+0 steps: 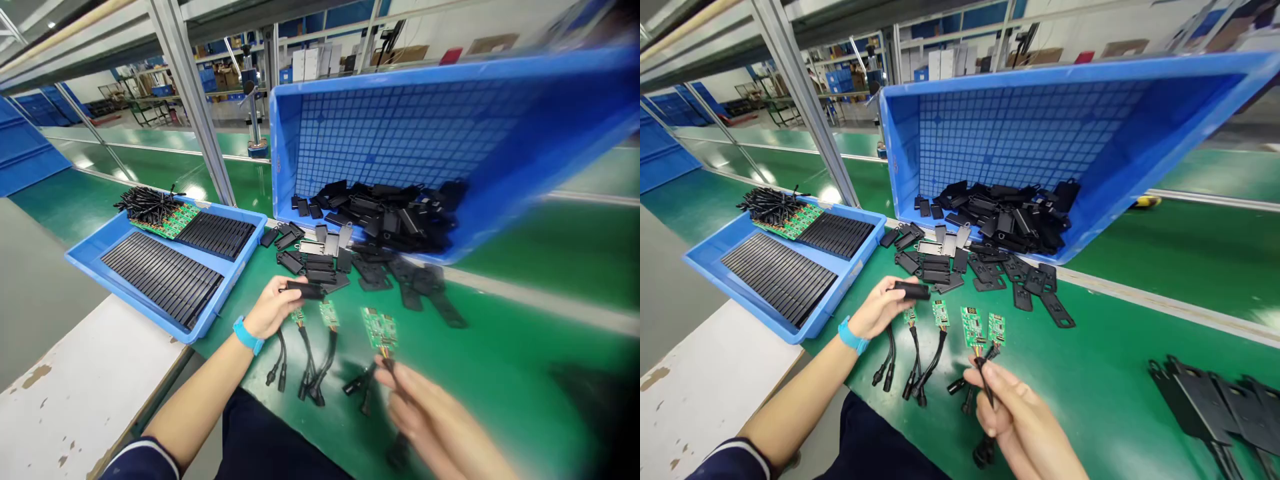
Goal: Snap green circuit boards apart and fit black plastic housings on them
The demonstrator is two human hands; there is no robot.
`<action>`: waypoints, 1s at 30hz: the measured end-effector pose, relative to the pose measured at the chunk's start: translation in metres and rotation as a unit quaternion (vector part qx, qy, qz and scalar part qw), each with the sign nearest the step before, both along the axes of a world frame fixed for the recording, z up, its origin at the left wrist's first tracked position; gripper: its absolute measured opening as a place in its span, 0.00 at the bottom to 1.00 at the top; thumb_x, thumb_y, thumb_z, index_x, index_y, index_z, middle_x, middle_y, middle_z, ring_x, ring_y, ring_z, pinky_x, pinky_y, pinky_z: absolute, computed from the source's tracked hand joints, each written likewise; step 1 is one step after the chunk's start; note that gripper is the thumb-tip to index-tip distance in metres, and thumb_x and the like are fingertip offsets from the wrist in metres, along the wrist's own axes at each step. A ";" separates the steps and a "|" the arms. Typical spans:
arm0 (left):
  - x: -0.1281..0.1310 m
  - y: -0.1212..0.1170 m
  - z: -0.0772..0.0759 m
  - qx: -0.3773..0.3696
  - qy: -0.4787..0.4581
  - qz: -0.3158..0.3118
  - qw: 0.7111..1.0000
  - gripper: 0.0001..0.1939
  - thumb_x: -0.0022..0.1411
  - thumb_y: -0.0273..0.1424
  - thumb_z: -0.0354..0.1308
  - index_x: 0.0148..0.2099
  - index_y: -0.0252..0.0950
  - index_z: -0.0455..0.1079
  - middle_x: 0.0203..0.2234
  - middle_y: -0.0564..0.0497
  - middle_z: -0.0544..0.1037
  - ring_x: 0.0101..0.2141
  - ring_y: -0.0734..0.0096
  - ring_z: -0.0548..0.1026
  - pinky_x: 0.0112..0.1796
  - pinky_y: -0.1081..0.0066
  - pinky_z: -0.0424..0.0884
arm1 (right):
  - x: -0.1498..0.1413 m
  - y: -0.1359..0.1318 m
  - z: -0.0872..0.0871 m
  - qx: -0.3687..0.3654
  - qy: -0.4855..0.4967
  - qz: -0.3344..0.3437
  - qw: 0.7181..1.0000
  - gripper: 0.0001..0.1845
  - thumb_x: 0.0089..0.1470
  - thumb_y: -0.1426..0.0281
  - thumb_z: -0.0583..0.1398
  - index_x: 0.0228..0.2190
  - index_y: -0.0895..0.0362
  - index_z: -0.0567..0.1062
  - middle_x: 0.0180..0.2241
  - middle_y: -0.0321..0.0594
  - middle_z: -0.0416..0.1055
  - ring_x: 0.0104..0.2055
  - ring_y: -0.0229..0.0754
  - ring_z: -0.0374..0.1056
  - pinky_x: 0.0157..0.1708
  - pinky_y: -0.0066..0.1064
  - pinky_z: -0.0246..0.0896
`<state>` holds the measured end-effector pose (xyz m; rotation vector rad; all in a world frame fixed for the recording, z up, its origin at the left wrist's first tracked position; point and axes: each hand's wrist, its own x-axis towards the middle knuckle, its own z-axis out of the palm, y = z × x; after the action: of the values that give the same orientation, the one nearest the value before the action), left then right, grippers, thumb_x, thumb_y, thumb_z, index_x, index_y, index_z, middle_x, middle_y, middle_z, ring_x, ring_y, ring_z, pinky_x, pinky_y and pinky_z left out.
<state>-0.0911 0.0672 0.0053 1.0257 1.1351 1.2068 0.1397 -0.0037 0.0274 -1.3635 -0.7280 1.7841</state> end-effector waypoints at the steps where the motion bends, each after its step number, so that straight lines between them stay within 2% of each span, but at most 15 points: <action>1: 0.004 -0.011 -0.001 -0.050 -0.104 -0.042 0.992 0.10 0.54 0.32 0.53 0.40 0.34 0.63 0.45 0.42 0.71 0.44 0.60 0.70 0.43 0.56 0.65 | -0.003 -0.004 -0.002 0.005 -0.014 0.018 1.000 0.17 0.42 0.58 0.62 0.30 0.58 0.76 0.19 0.38 0.69 0.16 0.34 0.55 0.16 0.29 0.55; 2: 0.009 -0.019 -0.003 -0.106 -0.213 -0.078 0.968 0.11 0.54 0.32 0.52 0.40 0.35 0.64 0.43 0.43 0.72 0.43 0.59 0.71 0.43 0.53 0.64 | -0.006 -0.006 -0.003 0.013 -0.032 0.037 0.999 0.18 0.42 0.57 0.62 0.30 0.58 0.76 0.17 0.37 0.67 0.16 0.35 0.56 0.18 0.28 0.56; 4: 0.019 -0.031 -0.005 -0.198 -0.377 -0.111 0.898 0.13 0.55 0.32 0.51 0.43 0.36 0.64 0.41 0.44 0.73 0.42 0.59 0.71 0.44 0.49 0.62 | -0.014 -0.009 -0.005 0.030 -0.079 0.067 0.994 0.20 0.40 0.55 0.62 0.29 0.59 0.75 0.16 0.38 0.68 0.19 0.37 0.60 0.22 0.29 0.58; 6: 0.027 -0.036 -0.005 -0.230 -0.431 -0.116 0.865 0.14 0.56 0.34 0.50 0.46 0.36 0.63 0.40 0.45 0.73 0.41 0.59 0.72 0.44 0.50 0.62 | -0.020 -0.009 -0.007 0.039 -0.127 0.078 0.988 0.20 0.36 0.54 0.64 0.26 0.58 0.75 0.19 0.41 0.72 0.21 0.39 0.63 0.25 0.31 0.60; 8: 0.033 -0.038 -0.001 -0.226 -0.447 -0.126 0.856 0.16 0.58 0.38 0.47 0.46 0.37 0.62 0.42 0.44 0.71 0.42 0.59 0.71 0.43 0.52 0.62 | -0.025 -0.009 -0.010 0.046 -0.159 0.073 0.983 0.20 0.34 0.55 0.64 0.26 0.58 0.75 0.23 0.42 0.74 0.21 0.39 0.64 0.25 0.31 0.61; 12: 0.040 -0.042 0.011 -0.214 -0.449 -0.121 0.859 0.22 0.58 0.47 0.43 0.48 0.37 0.59 0.44 0.42 0.69 0.44 0.55 0.69 0.41 0.55 0.63 | -0.030 -0.011 -0.011 0.067 -0.178 0.053 0.980 0.17 0.39 0.56 0.62 0.26 0.57 0.74 0.19 0.39 0.72 0.19 0.36 0.61 0.22 0.28 0.59; 17: 0.048 -0.048 0.017 -0.193 -0.429 -0.099 0.877 0.23 0.59 0.47 0.42 0.49 0.35 0.59 0.46 0.39 0.68 0.46 0.55 0.67 0.42 0.54 0.62 | -0.036 -0.014 -0.012 0.072 -0.155 0.039 0.985 0.17 0.41 0.56 0.62 0.25 0.58 0.74 0.16 0.36 0.69 0.16 0.34 0.59 0.17 0.25 0.54; 19: 0.051 -0.050 0.017 -0.178 -0.419 -0.090 0.886 0.22 0.60 0.45 0.43 0.49 0.35 0.59 0.46 0.39 0.67 0.47 0.54 0.67 0.43 0.52 0.62 | -0.037 -0.015 -0.013 0.065 -0.138 0.036 0.988 0.17 0.41 0.56 0.62 0.25 0.58 0.74 0.17 0.37 0.70 0.15 0.33 0.58 0.16 0.25 0.52; 22: 0.054 -0.053 0.018 -0.161 -0.380 -0.080 0.907 0.17 0.58 0.37 0.51 0.48 0.38 0.59 0.48 0.41 0.67 0.48 0.55 0.66 0.44 0.52 0.62 | -0.038 -0.015 -0.014 0.054 -0.127 0.041 0.990 0.18 0.42 0.55 0.61 0.23 0.59 0.73 0.16 0.37 0.69 0.14 0.31 0.56 0.14 0.24 0.48; 25: 0.059 -0.055 0.017 -0.147 -0.327 -0.062 0.932 0.18 0.54 0.29 0.58 0.47 0.37 0.58 0.48 0.42 0.67 0.49 0.56 0.65 0.44 0.54 0.64 | -0.039 -0.015 -0.015 0.049 -0.137 0.059 0.988 0.19 0.44 0.55 0.59 0.20 0.59 0.72 0.09 0.32 0.60 0.12 0.30 0.49 0.13 0.24 0.44; 26: 0.060 -0.055 0.015 -0.145 -0.314 -0.052 0.937 0.19 0.53 0.29 0.58 0.47 0.36 0.58 0.47 0.41 0.67 0.49 0.55 0.66 0.44 0.54 0.64 | -0.040 -0.015 -0.015 0.050 -0.137 0.059 0.988 0.19 0.44 0.54 0.59 0.20 0.59 0.72 0.08 0.31 0.58 0.12 0.30 0.47 0.13 0.23 0.43; 30: 0.067 -0.053 0.008 -0.129 -0.273 -0.012 0.953 0.18 0.54 0.32 0.58 0.46 0.33 0.58 0.44 0.39 0.70 0.45 0.55 0.69 0.42 0.55 0.66 | -0.044 -0.012 -0.019 0.056 -0.123 0.033 0.990 0.19 0.42 0.54 0.60 0.23 0.59 0.72 0.14 0.33 0.63 0.13 0.29 0.48 0.13 0.23 0.41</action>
<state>-0.0240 0.0140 0.0132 0.4586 0.8077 1.1862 0.0957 -0.0153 0.0085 -1.5145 -1.0005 1.6160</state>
